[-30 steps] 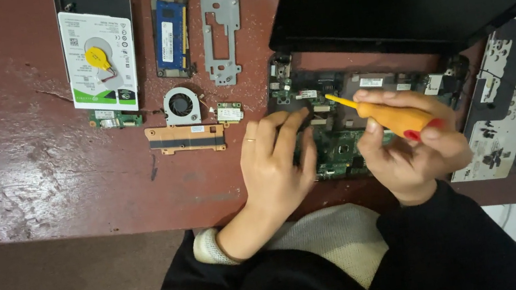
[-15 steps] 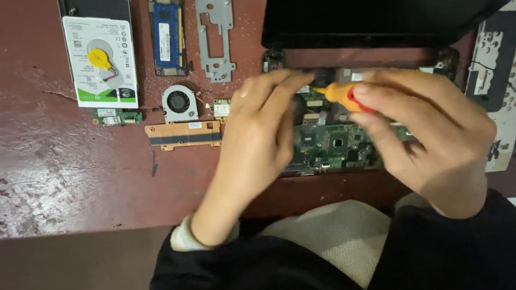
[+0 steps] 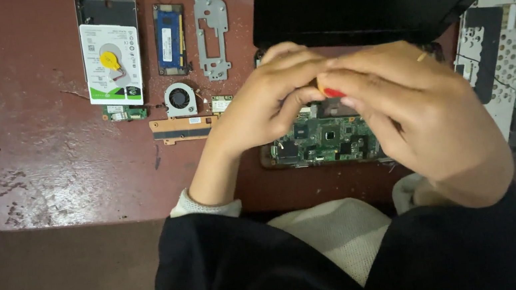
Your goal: Reassembling a laptop by installing the motherboard and securing it with a screwdriver.
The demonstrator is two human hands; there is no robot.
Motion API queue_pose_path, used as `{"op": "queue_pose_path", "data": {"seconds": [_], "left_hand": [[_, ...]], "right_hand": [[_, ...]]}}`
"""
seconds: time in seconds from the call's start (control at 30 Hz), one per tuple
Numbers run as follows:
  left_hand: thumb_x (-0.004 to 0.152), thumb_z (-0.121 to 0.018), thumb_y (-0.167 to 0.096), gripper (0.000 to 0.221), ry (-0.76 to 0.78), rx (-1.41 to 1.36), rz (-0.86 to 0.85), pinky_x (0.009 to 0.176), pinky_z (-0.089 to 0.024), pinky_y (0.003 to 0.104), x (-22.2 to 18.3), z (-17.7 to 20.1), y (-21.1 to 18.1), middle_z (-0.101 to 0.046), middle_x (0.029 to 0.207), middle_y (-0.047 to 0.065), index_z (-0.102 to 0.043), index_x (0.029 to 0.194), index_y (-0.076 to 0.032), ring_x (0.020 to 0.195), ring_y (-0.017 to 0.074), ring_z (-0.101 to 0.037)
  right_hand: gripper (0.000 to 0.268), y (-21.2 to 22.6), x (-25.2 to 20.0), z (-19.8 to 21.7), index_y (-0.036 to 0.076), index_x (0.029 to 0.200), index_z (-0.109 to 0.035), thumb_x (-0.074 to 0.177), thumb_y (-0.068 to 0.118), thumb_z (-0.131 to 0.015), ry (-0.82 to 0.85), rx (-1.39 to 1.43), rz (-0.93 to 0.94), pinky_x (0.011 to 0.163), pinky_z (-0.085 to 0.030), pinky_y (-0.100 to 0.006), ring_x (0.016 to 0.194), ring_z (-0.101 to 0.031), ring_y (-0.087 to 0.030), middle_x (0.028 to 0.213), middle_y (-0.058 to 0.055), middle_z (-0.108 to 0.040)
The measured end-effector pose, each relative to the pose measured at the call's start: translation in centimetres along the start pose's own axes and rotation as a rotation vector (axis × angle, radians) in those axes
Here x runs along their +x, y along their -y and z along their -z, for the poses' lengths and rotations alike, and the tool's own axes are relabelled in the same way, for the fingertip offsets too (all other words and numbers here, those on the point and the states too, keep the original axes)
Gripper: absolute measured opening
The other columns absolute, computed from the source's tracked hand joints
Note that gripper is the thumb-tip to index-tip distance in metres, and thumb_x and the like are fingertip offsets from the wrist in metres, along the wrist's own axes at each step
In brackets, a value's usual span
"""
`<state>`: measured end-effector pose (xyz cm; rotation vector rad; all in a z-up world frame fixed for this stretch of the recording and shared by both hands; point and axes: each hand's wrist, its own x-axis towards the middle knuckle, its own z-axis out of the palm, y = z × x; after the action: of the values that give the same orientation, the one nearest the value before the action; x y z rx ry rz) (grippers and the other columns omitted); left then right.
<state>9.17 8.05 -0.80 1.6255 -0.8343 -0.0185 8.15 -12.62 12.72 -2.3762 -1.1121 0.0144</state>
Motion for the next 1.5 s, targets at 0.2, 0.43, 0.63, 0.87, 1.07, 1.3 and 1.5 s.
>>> {"op": "queue_pose_path", "data": {"seconds": [0.2, 0.43, 0.63, 0.87, 1.07, 1.3, 1.5], "left_hand": [[0.118, -0.054, -0.041, 0.072, 0.007, -0.314, 0.058, 0.148, -0.037, 0.052, 0.1, 0.2, -0.9, -0.041, 0.173, 0.015, -0.007, 0.170, -0.020, 0.165, 0.0324, -0.047], [0.100, -0.065, -0.031, 0.017, -0.130, -0.028, 0.107, 0.099, -0.041, 0.037, 1.3, -1.0, -0.2, -0.065, 0.101, -0.001, -0.063, 0.105, -0.015, 0.099, 0.0185, -0.063], [0.110, -0.044, -0.037, 0.031, 0.025, -0.142, 0.020, 0.112, -0.041, 0.045, 0.7, -0.3, 0.7, -0.064, 0.097, -0.001, -0.064, 0.111, -0.013, 0.097, 0.0208, -0.064], [0.100, -0.063, -0.049, 0.050, -0.063, -0.283, 0.086, 0.110, -0.052, 0.038, 1.1, -0.8, 0.5, -0.057, 0.130, 0.006, -0.049, 0.131, -0.012, 0.120, 0.0221, -0.061], [0.104, -0.058, -0.035, 0.025, 0.008, -0.183, 0.098, 0.110, -0.045, 0.041, 0.9, -0.4, 1.1, -0.071, 0.115, -0.002, -0.065, 0.118, -0.016, 0.116, 0.0213, -0.067], [0.091, -0.078, -0.042, 0.053, -0.037, -0.209, 0.059, 0.109, -0.049, 0.036, 1.4, 0.1, 0.2, -0.057, 0.123, 0.005, -0.052, 0.126, -0.012, 0.119, 0.0214, -0.058], [0.092, -0.079, -0.019, 0.022, -0.058, -0.021, 0.117, 0.103, -0.037, 0.039, 1.0, -0.9, 1.4, -0.068, 0.112, -0.002, -0.062, 0.106, -0.016, 0.110, 0.0188, -0.066]], "right_hand": [[0.052, -1.7, -1.0, -2.4, 0.003, 0.086, -0.057, 0.112, 0.032, -0.090, -0.099, -0.360, -0.204, 0.056, -0.041, -0.029, 0.067, -0.048, -0.016, 0.086, -0.009, -0.054], [0.071, -0.8, 0.0, -2.7, 0.011, 0.067, -0.056, 0.121, 0.050, -0.080, -0.145, -0.509, -0.271, 0.049, -0.024, -0.031, 0.054, -0.037, -0.014, 0.068, -0.001, -0.044], [0.027, -0.4, 0.2, -0.5, -0.009, 0.127, -0.068, 0.100, -0.002, -0.066, 0.071, -0.041, -0.040, 0.093, -0.059, -0.043, 0.113, -0.068, -0.034, 0.129, -0.022, -0.068], [0.073, -0.8, 0.1, -2.7, 0.014, 0.079, -0.058, 0.101, 0.079, -0.084, -0.012, -0.597, -0.223, 0.055, -0.041, -0.028, 0.064, -0.055, -0.012, 0.073, 0.002, -0.056], [0.054, -0.1, 1.2, 0.3, 0.003, 0.133, -0.060, 0.087, 0.028, -0.077, 0.155, -0.164, -0.154, 0.090, -0.058, -0.043, 0.107, -0.068, -0.033, 0.121, -0.019, -0.068], [0.025, 0.2, 0.8, -1.4, 0.009, 0.100, -0.069, 0.111, 0.031, -0.074, 0.049, -0.440, -0.201, 0.056, -0.046, -0.030, 0.070, -0.061, -0.016, 0.081, -0.002, -0.062], [0.068, -0.5, 0.2, -5.2, 0.022, 0.070, -0.050, 0.122, 0.056, -0.078, -0.097, -0.953, -0.258, 0.045, -0.034, -0.026, 0.049, -0.046, -0.009, 0.062, 0.007, -0.043]]}}
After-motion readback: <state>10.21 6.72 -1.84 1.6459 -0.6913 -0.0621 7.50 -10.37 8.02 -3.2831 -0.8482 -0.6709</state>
